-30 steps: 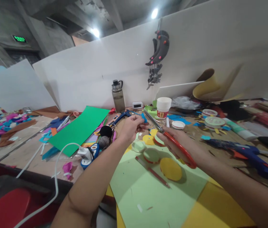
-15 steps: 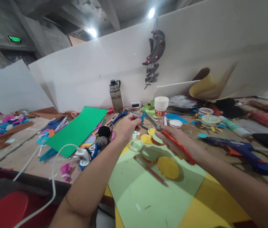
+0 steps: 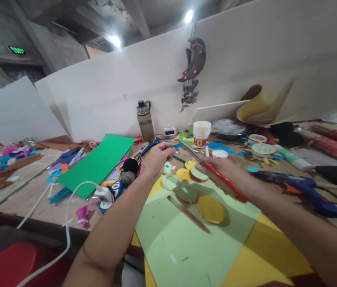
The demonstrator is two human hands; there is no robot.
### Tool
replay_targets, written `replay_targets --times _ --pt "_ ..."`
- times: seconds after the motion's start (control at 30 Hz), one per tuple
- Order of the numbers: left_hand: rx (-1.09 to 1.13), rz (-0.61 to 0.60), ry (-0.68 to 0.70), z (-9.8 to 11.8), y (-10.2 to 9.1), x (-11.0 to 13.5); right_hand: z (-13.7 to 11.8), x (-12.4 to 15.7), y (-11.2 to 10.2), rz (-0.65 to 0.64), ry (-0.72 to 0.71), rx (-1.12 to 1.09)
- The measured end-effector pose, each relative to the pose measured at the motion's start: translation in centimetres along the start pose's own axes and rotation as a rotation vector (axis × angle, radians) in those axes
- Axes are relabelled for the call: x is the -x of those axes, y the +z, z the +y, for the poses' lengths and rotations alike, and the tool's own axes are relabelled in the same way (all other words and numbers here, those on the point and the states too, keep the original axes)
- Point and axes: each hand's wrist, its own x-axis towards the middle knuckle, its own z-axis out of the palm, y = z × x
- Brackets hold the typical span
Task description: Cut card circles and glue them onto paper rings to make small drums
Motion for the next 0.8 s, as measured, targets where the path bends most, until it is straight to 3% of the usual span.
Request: replay_targets --times 0.13,0.3,0.57,0.8 --pt "0.026 -0.027 -0.031 -0.1 -1.0 -0.9 1.0 -1.0 -1.9 -0.035 -0.071 0.388" --pt "-0.102 -0.072 -0.099 -0.7 -2.4 -2.0 2.5 -1.8 -3.3 -0.105 0.106 0.761" --pt "-0.414 -0.182 -0.141 -2.0 -3.3 -2.6 3.5 -2.1 -1.2 -0.165 0.121 0.782" --pt "-0.385 -0.251 -0.047 -2.2 -3.7 -2.7 4.6 -2.4 -0.4 -0.204 0.147 0.800"
